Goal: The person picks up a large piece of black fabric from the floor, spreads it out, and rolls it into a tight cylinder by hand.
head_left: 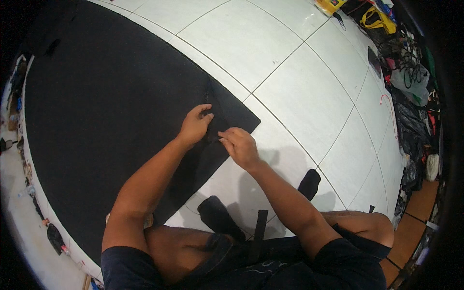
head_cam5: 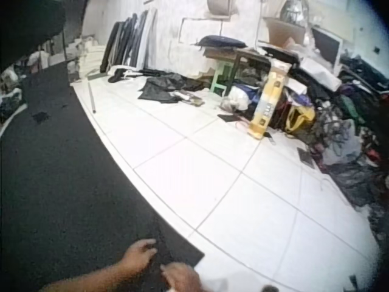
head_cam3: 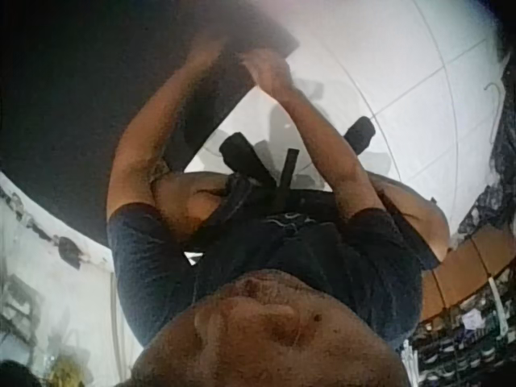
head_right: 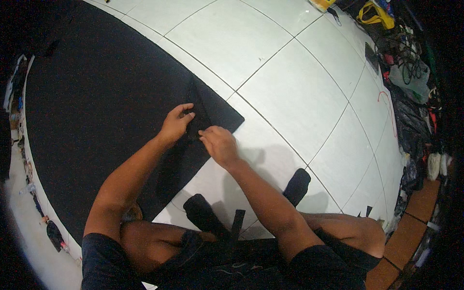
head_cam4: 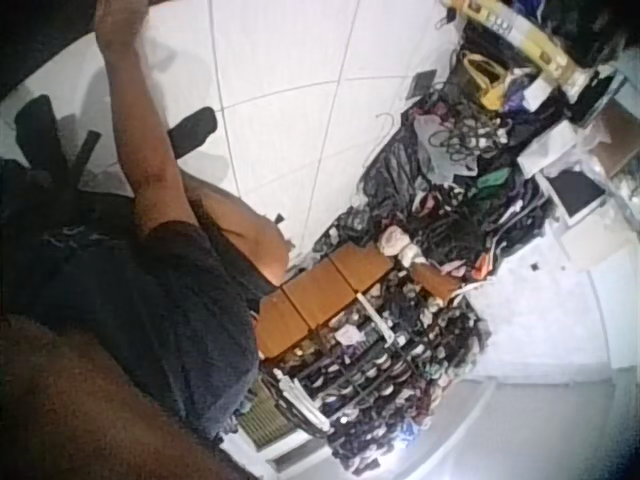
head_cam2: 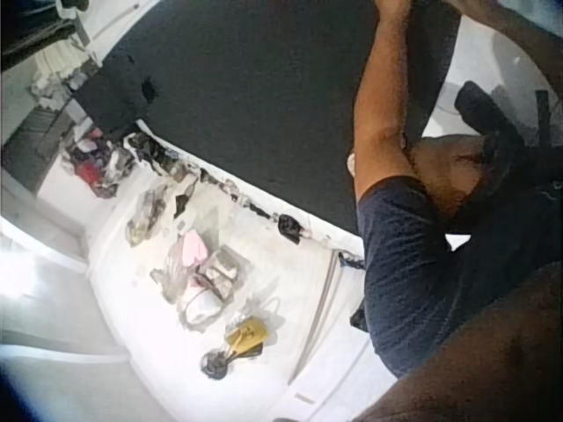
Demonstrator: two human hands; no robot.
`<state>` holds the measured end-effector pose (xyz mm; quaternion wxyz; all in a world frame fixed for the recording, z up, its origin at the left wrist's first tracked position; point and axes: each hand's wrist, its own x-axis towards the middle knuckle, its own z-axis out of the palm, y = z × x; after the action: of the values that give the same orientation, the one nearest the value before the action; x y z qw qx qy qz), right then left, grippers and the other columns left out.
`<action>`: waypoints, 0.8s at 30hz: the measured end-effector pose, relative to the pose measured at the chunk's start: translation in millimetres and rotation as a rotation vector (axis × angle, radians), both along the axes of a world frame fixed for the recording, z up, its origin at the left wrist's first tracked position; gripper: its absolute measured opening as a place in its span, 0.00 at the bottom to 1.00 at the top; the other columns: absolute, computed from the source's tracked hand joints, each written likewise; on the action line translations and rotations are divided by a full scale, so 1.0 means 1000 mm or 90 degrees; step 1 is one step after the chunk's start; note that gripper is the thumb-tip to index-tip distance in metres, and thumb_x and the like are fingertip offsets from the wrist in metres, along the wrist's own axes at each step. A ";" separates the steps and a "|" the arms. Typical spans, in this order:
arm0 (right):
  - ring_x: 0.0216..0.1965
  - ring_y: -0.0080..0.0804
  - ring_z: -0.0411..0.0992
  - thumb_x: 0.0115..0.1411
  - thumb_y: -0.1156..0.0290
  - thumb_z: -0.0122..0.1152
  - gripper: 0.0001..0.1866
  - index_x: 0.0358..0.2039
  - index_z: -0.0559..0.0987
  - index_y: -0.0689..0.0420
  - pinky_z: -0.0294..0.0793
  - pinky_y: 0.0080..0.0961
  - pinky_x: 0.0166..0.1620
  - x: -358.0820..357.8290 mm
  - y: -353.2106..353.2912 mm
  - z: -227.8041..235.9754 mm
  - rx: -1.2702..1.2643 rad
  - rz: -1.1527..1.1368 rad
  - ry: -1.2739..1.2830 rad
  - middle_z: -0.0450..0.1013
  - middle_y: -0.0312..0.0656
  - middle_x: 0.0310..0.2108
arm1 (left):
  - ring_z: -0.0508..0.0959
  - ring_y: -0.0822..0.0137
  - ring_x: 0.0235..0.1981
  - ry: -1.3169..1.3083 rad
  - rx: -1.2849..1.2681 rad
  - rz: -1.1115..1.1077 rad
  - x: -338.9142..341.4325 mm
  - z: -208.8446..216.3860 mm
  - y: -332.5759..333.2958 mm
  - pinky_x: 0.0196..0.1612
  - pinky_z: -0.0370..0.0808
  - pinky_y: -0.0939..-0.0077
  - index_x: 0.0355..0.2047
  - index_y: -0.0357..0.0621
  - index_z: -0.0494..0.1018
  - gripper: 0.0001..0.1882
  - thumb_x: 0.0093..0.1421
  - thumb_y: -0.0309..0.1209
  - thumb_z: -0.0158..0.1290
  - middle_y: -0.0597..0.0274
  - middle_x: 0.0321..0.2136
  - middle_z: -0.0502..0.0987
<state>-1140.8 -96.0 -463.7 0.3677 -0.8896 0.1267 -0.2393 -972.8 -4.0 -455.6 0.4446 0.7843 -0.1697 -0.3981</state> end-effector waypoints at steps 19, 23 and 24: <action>0.30 0.38 0.68 0.54 0.53 0.68 0.21 0.31 0.74 0.60 0.66 0.36 0.35 -0.015 -0.037 -0.023 0.153 -0.405 0.128 0.70 0.43 0.28 | 0.71 0.74 0.26 0.015 -0.032 0.019 0.005 -0.010 0.001 0.32 0.70 0.79 0.57 0.41 0.68 0.25 0.58 0.27 0.56 0.64 0.27 0.73; 0.45 0.44 0.69 0.46 0.52 0.72 0.35 0.51 0.72 0.57 0.66 0.38 0.46 -0.017 -0.011 0.000 -0.001 0.000 0.084 0.69 0.47 0.43 | 0.72 0.73 0.28 0.027 -0.016 0.016 0.002 -0.010 0.003 0.33 0.71 0.78 0.57 0.41 0.68 0.26 0.58 0.28 0.56 0.62 0.28 0.74; 0.43 0.42 0.69 0.48 0.57 0.71 0.27 0.47 0.76 0.56 0.67 0.37 0.46 -0.011 0.001 0.010 -0.042 0.009 0.076 0.71 0.44 0.40 | 0.73 0.72 0.29 -0.007 -0.012 0.004 0.004 -0.010 0.004 0.33 0.71 0.79 0.57 0.41 0.68 0.26 0.58 0.29 0.56 0.61 0.29 0.75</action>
<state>-1152.1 -94.9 -453.8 0.3314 -0.9149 0.1341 -0.1876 -968.3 -0.1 -465.6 0.4525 0.7826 -0.1736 -0.3908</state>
